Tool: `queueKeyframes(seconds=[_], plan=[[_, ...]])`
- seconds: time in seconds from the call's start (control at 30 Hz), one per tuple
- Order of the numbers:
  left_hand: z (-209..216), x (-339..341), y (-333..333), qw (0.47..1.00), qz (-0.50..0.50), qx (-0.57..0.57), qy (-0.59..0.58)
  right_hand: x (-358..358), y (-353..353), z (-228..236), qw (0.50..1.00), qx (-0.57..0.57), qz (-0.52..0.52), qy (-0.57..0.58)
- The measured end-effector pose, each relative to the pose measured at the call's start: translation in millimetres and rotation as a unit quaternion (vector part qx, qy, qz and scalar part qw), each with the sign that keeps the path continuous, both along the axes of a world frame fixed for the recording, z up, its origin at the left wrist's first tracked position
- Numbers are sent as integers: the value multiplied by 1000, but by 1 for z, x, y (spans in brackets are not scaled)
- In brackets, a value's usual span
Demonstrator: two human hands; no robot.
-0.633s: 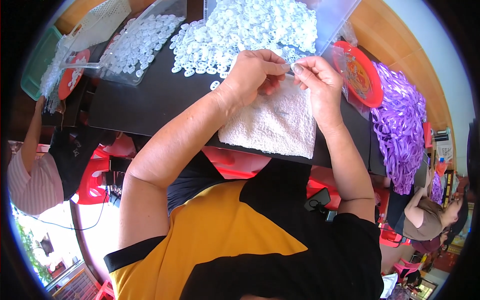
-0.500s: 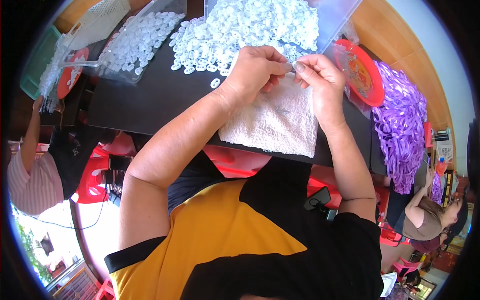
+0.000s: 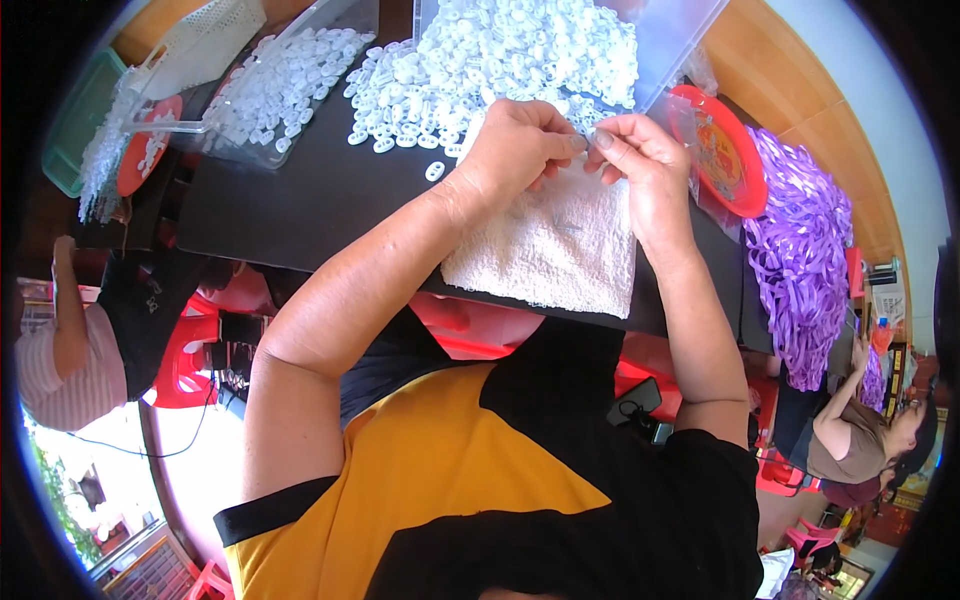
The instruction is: The recorder is assembling small white plastic components by hand at a workbench.
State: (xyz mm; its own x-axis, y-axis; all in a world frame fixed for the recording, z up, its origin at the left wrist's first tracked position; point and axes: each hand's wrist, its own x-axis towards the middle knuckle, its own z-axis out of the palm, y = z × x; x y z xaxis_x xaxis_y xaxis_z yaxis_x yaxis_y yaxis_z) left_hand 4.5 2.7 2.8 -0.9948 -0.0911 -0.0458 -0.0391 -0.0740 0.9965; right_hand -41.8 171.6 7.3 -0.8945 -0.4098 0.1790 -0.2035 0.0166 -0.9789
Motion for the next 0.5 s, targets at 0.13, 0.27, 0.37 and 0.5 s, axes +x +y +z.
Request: queueKeyframes(seconds=[0.13,0.27,0.37,0.5], plan=[[0,1,4,999,-21,-21,18,-1,2,0,1000,-1,-3,-6],[2,2,4,999,-13,-30,12,-1,1,1,1000,-6,0,-17],[1,2,2,1000,-5,-22,2,1,0,3,1000,2,8,-28],[3,2,3,1000,-2,-17,-3,-1,2,3,999,14,18,-36]])
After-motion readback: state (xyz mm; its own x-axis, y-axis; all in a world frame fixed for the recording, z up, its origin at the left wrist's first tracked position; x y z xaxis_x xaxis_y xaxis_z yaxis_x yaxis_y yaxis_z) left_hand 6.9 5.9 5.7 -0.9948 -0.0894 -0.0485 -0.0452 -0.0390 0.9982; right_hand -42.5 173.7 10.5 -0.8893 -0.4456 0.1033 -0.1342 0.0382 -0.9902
